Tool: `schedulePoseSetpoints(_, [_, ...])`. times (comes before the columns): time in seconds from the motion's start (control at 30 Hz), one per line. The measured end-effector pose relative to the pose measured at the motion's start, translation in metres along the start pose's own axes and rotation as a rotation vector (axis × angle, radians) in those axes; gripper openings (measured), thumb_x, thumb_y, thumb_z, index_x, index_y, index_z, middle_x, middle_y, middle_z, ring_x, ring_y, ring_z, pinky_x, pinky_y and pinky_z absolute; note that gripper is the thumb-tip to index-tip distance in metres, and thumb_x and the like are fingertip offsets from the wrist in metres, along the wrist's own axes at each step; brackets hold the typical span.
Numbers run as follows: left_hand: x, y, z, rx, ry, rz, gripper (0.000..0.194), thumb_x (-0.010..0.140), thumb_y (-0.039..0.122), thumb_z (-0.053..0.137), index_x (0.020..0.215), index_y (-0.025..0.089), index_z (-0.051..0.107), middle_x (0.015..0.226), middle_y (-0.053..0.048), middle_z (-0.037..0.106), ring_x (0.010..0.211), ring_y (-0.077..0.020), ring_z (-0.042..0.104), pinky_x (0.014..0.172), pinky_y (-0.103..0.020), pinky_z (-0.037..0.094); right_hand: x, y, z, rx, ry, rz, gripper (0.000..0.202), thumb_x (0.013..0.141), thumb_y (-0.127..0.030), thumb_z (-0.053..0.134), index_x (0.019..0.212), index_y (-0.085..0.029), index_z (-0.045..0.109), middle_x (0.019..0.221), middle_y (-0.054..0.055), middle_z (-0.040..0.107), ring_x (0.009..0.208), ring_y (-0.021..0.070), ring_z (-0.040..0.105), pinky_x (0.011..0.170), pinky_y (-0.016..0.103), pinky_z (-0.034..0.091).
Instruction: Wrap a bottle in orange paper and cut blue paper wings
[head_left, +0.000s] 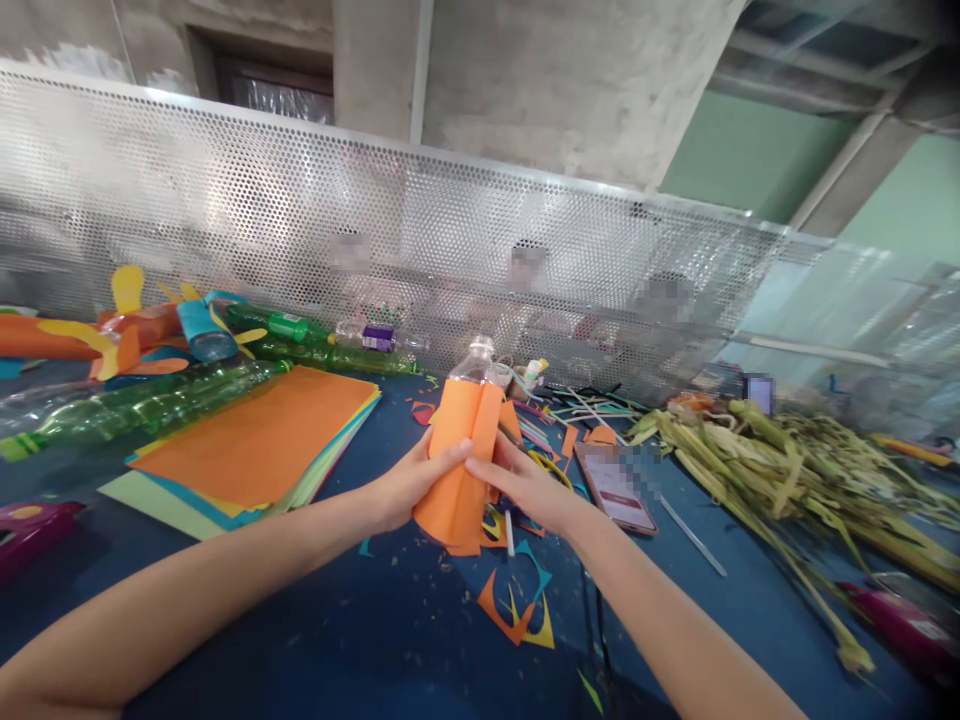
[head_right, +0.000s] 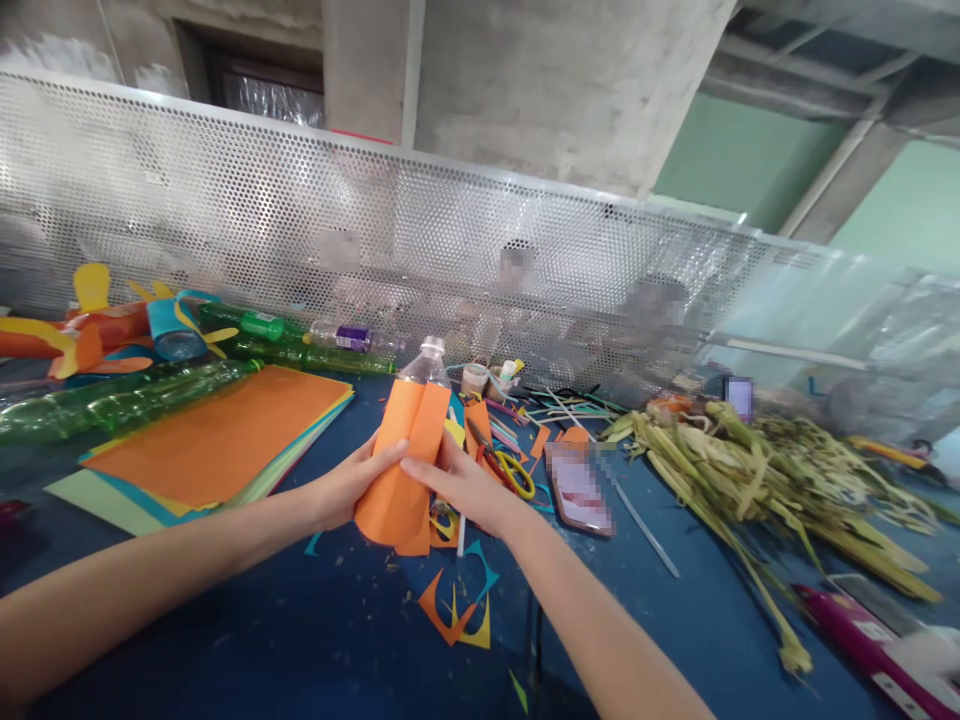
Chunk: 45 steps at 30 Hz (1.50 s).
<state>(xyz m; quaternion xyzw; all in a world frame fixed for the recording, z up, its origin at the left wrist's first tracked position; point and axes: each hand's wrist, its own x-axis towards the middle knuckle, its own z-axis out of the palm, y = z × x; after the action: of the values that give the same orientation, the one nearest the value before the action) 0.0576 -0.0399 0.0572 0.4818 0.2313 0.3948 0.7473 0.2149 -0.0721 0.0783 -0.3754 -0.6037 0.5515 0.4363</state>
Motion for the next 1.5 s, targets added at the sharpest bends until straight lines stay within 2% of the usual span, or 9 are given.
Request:
schedulePoseSetpoints(0.2, [0.000, -0.005, -0.001, 0.030, -0.016, 0.054, 0.059, 0.075, 0.044, 0.065, 0.125, 0.022, 0.043, 0.124, -0.013, 0.055, 0.112, -0.0301, 0.053, 0.093, -0.044, 0.043, 0.001, 0.003, 0.002, -0.098, -0.002, -0.034, 0.061, 0.076, -0.033, 0.065, 0.132, -0.029, 0.039, 0.123, 0.005, 0.056, 0.116, 0.0237, 0.052, 0.102, 0.049, 0.040])
schedulePoseSetpoints(0.33, [0.000, -0.009, -0.003, 0.030, 0.018, 0.033, 0.058, 0.077, 0.050, 0.061, 0.124, 0.021, 0.044, 0.124, -0.014, 0.055, 0.112, -0.0308, 0.053, 0.092, -0.045, 0.044, 0.003, 0.009, 0.003, -0.081, -0.027, -0.075, 0.062, 0.076, -0.030, 0.066, 0.131, -0.028, 0.038, 0.124, 0.005, 0.055, 0.117, 0.0230, 0.052, 0.102, 0.049, 0.040])
schedulePoseSetpoints(0.47, [0.002, -0.012, -0.004, 0.054, 0.045, 0.035, 0.056, 0.077, 0.048, 0.061, 0.123, 0.020, 0.046, 0.123, -0.014, 0.056, 0.112, -0.0306, 0.053, 0.093, -0.044, 0.044, 0.005, 0.015, 0.003, -0.124, -0.007, -0.043, 0.068, 0.075, -0.032, 0.067, 0.134, -0.029, 0.034, 0.123, 0.008, 0.056, 0.111, 0.0251, 0.056, 0.096, 0.050, 0.045])
schedulePoseSetpoints(0.53, [0.004, -0.012, -0.007, 0.111, 0.078, 0.082, 0.056, 0.077, 0.047, 0.061, 0.123, 0.019, 0.044, 0.124, -0.014, 0.055, 0.112, -0.0299, 0.053, 0.093, -0.042, 0.044, 0.007, 0.018, 0.002, -0.214, 0.025, -0.050, 0.068, 0.075, -0.033, 0.066, 0.135, -0.028, 0.034, 0.123, 0.009, 0.055, 0.110, 0.0253, 0.056, 0.095, 0.050, 0.046])
schedulePoseSetpoints(0.7, [0.015, -0.017, -0.021, 0.296, 0.265, 0.328, 0.061, 0.076, 0.042, 0.064, 0.127, 0.022, 0.038, 0.129, -0.010, 0.051, 0.118, -0.0259, 0.048, 0.098, -0.036, 0.039, 0.017, 0.035, 0.003, -0.433, 0.166, -0.276, 0.067, 0.075, -0.028, 0.065, 0.135, -0.027, 0.034, 0.135, 0.008, 0.043, 0.120, 0.0235, 0.047, 0.103, 0.047, 0.039])
schedulePoseSetpoints(0.87, [0.022, -0.031, -0.034, 0.285, 0.281, 0.345, 0.060, 0.073, 0.037, 0.067, 0.123, 0.020, 0.038, 0.127, -0.011, 0.051, 0.116, -0.0248, 0.050, 0.096, -0.035, 0.042, 0.019, 0.054, 0.009, -0.567, 0.283, -0.321, 0.069, 0.075, -0.023, 0.064, 0.136, -0.026, 0.032, 0.132, 0.009, 0.044, 0.121, 0.0246, 0.045, 0.102, 0.048, 0.038])
schedulePoseSetpoints(0.97, [0.023, -0.036, -0.037, 0.263, 0.295, 0.379, 0.059, 0.072, 0.034, 0.069, 0.120, 0.021, 0.039, 0.124, -0.010, 0.052, 0.113, -0.0237, 0.052, 0.092, -0.034, 0.045, 0.017, 0.059, 0.014, -0.561, 0.346, -0.341, 0.064, 0.075, -0.019, 0.061, 0.133, -0.027, 0.035, 0.131, 0.009, 0.042, 0.121, 0.0245, 0.045, 0.100, 0.047, 0.042])
schedulePoseSetpoints(1.13, [0.027, -0.037, -0.039, 0.270, 0.379, 0.427, 0.051, 0.068, 0.035, 0.071, 0.109, 0.021, 0.045, 0.108, -0.006, 0.059, 0.099, -0.0215, 0.059, 0.088, -0.035, 0.047, 0.017, 0.062, 0.018, -0.496, 0.338, -0.349, 0.051, 0.075, -0.014, 0.060, 0.121, -0.027, 0.042, 0.123, 0.007, 0.047, 0.112, 0.0208, 0.053, 0.090, 0.038, 0.052])
schedulePoseSetpoints(1.5, [0.025, -0.043, -0.038, 0.132, 0.485, 0.361, 0.045, 0.072, 0.040, 0.066, 0.109, 0.020, 0.050, 0.105, -0.007, 0.062, 0.095, -0.0222, 0.062, 0.083, -0.035, 0.049, 0.013, 0.060, 0.023, -0.637, 0.400, -0.380, 0.031, 0.080, -0.022, 0.060, 0.109, -0.025, 0.050, 0.111, 0.006, 0.056, 0.105, 0.0207, 0.056, 0.092, 0.041, 0.050])
